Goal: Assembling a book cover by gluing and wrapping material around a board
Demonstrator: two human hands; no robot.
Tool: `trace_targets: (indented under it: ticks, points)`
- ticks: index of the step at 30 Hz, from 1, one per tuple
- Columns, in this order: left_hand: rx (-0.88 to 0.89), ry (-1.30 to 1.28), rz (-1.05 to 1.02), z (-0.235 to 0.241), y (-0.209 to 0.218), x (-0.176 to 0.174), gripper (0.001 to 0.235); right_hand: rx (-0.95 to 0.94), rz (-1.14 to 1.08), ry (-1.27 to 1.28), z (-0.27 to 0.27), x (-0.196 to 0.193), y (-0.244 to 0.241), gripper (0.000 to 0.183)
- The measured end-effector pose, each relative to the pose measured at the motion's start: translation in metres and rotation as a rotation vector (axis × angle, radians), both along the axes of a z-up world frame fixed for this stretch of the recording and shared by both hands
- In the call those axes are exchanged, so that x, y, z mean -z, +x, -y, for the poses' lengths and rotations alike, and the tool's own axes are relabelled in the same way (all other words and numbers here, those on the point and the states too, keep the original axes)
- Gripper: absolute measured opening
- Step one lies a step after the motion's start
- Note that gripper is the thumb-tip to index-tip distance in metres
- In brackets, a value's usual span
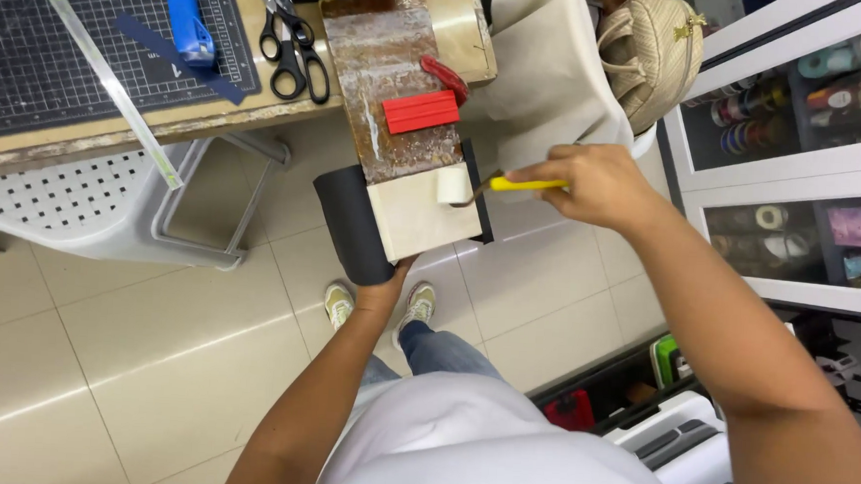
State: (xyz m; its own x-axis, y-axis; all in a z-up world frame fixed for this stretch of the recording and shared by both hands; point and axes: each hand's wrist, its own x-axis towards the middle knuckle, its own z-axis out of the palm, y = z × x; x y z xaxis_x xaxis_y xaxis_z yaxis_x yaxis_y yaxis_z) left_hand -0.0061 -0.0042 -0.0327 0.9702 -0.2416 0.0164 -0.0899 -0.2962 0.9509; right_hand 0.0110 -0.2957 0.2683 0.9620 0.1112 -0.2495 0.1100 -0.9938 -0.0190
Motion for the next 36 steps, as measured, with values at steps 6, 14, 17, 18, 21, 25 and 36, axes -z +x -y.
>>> trace_targets:
  ticks: [6,14,17,18,21,25,36]
  points:
    - [0.009,-0.032,-0.084,-0.007,-0.001,-0.02,0.076,-0.084,0.026,0.133,-0.023,0.007,0.034,0.036]
    - [-0.056,-0.068,-0.15,-0.006,0.003,-0.057,0.076,0.045,0.098,0.462,-0.021,-0.041,0.096,0.035]
    - [-0.077,-0.086,-0.175,-0.008,0.004,-0.07,0.077,0.186,0.185,0.629,-0.075,-0.021,0.168,0.044]
    - [-0.077,-0.099,-0.194,-0.007,0.002,-0.074,0.077,0.389,0.176,0.626,-0.095,-0.012,0.189,0.045]
    - [-0.068,-0.126,-0.237,-0.007,0.003,-0.084,0.077,0.528,0.141,0.696,-0.12,0.061,0.265,0.048]
    - [-0.15,-0.194,-0.242,-0.007,0.003,-0.092,0.072,0.471,0.16,0.68,-0.12,0.105,0.278,0.054]
    - [-0.099,-0.153,-0.204,0.004,-0.005,-0.083,0.073,-0.528,0.114,0.477,-0.08,0.13,0.108,0.025]
